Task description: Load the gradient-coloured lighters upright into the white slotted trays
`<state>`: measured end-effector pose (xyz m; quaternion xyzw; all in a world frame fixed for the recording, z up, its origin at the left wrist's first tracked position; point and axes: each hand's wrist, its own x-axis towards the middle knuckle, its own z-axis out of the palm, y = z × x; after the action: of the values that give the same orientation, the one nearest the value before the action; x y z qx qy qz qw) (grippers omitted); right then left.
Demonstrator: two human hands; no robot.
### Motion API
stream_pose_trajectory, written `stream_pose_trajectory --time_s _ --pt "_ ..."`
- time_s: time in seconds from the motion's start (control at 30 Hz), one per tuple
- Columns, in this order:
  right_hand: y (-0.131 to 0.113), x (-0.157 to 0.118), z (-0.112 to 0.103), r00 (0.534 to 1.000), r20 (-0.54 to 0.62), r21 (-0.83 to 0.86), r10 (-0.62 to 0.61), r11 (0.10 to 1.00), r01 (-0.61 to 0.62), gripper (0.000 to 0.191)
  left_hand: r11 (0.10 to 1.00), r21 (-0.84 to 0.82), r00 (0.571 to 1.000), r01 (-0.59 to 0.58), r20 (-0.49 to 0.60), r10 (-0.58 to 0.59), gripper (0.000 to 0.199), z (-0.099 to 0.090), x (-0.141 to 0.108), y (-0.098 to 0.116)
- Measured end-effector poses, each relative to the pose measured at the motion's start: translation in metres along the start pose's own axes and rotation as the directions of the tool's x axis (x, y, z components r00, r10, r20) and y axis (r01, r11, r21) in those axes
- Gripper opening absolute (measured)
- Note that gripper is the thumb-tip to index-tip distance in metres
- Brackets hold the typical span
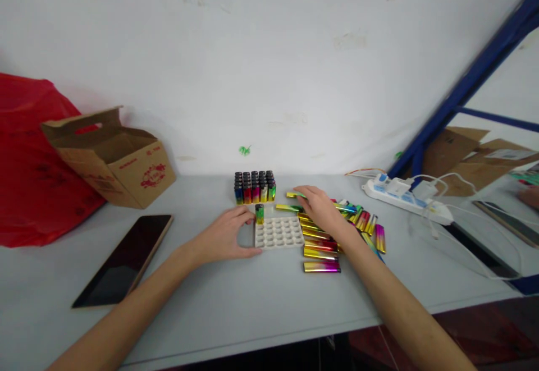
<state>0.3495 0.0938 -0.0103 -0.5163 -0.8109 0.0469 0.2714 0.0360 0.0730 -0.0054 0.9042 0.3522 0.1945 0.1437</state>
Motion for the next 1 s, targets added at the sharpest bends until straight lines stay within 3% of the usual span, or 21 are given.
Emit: stream_pose_trajectory --time_s 0.13,0.3,0.4,0.5,0.57,0.63,0.7,0.8,0.9,1.0 --pt "0.029 0.005 -0.005 0.988 0.09 -0.103 0.122 0.988 -0.113 0.029 1.0 0.009 1.0 -0.026 -0.001 0.026 0.049 -0.002 0.0 0.003" --pt "0.031 0.006 -0.009 0.978 0.13 -0.1 0.164 0.983 -0.152 0.019 1.0 0.004 1.0 -0.007 0.002 0.007 0.048 -0.003 0.0 0.005" --pt "0.027 0.003 -0.008 0.985 0.025 -0.008 0.171 0.985 -0.171 0.022 1.0 0.005 1.0 -0.01 -0.001 0.01 0.047 -0.003 0.0 0.005" --pt "0.021 0.002 -0.008 0.969 -0.139 0.235 0.205 0.957 -0.169 0.02 1.0 0.0 1.0 -0.02 -0.002 0.02 0.047 -0.003 0.0 0.004" --pt "0.014 0.002 -0.008 0.94 -0.2 0.473 0.277 0.867 -0.156 0.021 1.0 0.001 1.0 -0.016 -0.001 0.016 0.047 -0.003 0.0 0.005" --pt "0.004 0.002 -0.01 0.9 -0.201 0.697 0.388 0.702 -0.147 0.032 1.0 0.003 1.0 -0.013 -0.002 0.013 0.047 -0.003 0.0 0.005" --pt "-0.008 0.002 -0.014 0.867 -0.136 0.862 0.479 0.489 -0.136 0.043 1.0 0.005 1.0 -0.014 -0.006 0.014 0.046 -0.003 0.0 0.005" --pt "-0.026 0.001 -0.019 0.866 -0.003 0.966 0.501 0.224 -0.126 0.054 1.0 0.015 1.0 -0.008 -0.007 0.008 0.045 -0.002 0.0 0.005" --pt "-0.04 0.0 -0.019 0.881 0.079 0.981 0.467 0.122 -0.153 0.057 1.0 0.024 1.0 -0.004 -0.004 0.004 0.045 -0.001 0.0 0.003" --pt "-0.047 0.0 -0.012 0.892 0.127 0.977 0.435 0.103 -0.189 0.052 1.0 0.025 1.0 -0.008 -0.005 0.008 0.046 0.0 -0.001 0.002"
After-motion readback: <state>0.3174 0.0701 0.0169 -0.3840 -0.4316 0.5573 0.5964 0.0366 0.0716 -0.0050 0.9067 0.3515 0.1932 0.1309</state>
